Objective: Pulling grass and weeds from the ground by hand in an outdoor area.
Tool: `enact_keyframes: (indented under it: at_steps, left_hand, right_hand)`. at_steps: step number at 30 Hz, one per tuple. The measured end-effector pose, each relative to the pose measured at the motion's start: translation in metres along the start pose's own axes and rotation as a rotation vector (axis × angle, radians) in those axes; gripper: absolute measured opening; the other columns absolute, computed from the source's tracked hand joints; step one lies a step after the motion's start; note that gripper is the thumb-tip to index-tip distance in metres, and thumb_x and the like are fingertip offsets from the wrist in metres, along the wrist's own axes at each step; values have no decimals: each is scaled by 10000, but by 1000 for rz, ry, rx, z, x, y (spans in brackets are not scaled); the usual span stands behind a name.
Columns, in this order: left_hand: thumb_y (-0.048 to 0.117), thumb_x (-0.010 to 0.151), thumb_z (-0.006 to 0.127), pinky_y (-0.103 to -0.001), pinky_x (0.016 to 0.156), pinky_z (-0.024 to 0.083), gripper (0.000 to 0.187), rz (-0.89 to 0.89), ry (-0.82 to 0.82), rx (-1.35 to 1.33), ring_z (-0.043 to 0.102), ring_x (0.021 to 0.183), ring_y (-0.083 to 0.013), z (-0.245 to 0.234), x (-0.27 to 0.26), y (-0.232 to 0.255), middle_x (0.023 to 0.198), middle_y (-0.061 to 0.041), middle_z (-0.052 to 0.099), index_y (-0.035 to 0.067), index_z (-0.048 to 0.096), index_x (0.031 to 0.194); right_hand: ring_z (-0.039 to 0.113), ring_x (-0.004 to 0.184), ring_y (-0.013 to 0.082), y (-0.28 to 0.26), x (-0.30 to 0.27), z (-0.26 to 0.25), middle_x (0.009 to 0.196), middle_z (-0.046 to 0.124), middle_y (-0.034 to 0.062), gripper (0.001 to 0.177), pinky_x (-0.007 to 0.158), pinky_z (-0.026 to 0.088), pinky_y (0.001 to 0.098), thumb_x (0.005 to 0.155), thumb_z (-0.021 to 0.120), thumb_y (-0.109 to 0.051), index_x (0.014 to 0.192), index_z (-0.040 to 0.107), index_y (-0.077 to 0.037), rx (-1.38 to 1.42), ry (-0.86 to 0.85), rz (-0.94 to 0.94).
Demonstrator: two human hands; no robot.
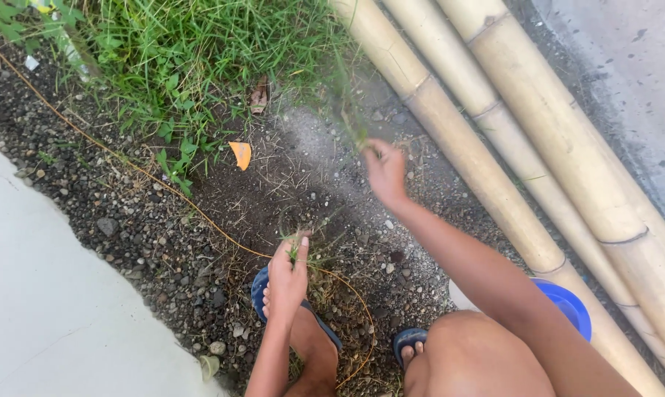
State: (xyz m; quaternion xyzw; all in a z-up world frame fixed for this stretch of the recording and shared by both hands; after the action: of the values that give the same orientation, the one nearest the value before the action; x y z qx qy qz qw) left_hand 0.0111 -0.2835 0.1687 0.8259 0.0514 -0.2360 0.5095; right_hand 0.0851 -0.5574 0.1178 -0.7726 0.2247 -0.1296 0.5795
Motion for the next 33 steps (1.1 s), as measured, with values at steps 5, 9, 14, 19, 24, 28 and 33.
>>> enact_keyframes:
  at_steps: [5,9,14,19,24,28,33]
  left_hand:
    - [185,1117,465,-485,916,583,296,58,31,-156,639,1088,-346,19,18,-18,1098,-215,631,46,695,1239]
    - [167,1123,439,-348,869,618,285,80,37,-249,621,1110,-248,29,26,-17,1118,-137,597,48,687,1194]
    - [204,1141,397,-355,919,586,332,-23,-46,-345,604,1138,-238,54,36,-14,1247,-141,594,43,632,1311]
    - [238,1148,372,-477,952,582,392,-200,-160,-345,654,1224,-395,81,38,24,1349,-263,614,34,574,1416]
    - [370,1144,357,-591,1130,461,571,-293,-395,-848,536,1351,-424,136,60,20,1504,-264,441,26,345,1599]
    - [479,1105,393,-556,1047,524,667,-268,-449,-869,600,1283,-412,131,42,53,1468,-283,505,23,364,1592]
    - [372,1097,524,-339,751,590,437,-345,-329,-743,661,850,-210,125,33,-10,1034,-103,635,24,573,1356]
  right_hand:
    - [666,948,154,-31,-25,-18,978,773,120,198,908,516,389,988,584,-8,1049,773,-13,87,25,165]
    - [561,757,100,-50,-41,-30,780,717,84,146,754,518,325,985,635,-35,1001,766,26,135,99,205]
    - [394,502,51,-24,-61,-24,548,491,-40,139,527,376,216,1005,631,-110,1019,759,-58,271,113,388]
    - [348,459,48,-11,-77,-19,486,449,-30,124,470,303,200,994,666,-133,1041,766,-76,319,139,431]
    - [446,533,56,-24,-105,-17,597,600,7,133,595,443,251,988,662,-76,1011,790,-46,243,81,337]
    - [672,774,158,-3,-146,-13,809,771,102,138,850,516,345,985,676,-93,991,803,-40,156,-22,280]
    - [423,424,92,45,-190,16,551,572,15,223,465,390,222,1046,613,-156,998,716,36,461,-382,694]
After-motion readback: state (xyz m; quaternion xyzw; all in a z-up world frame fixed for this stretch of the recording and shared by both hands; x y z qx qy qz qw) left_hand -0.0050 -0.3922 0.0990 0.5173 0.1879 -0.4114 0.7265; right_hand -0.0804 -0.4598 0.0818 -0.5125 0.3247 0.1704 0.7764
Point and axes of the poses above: each hand's wrist, its own x-axis towards the middle knuckle, its own z-axis out of the palm, y = z × x, the point moved 8 cm from there along x, towards the middle knuckle
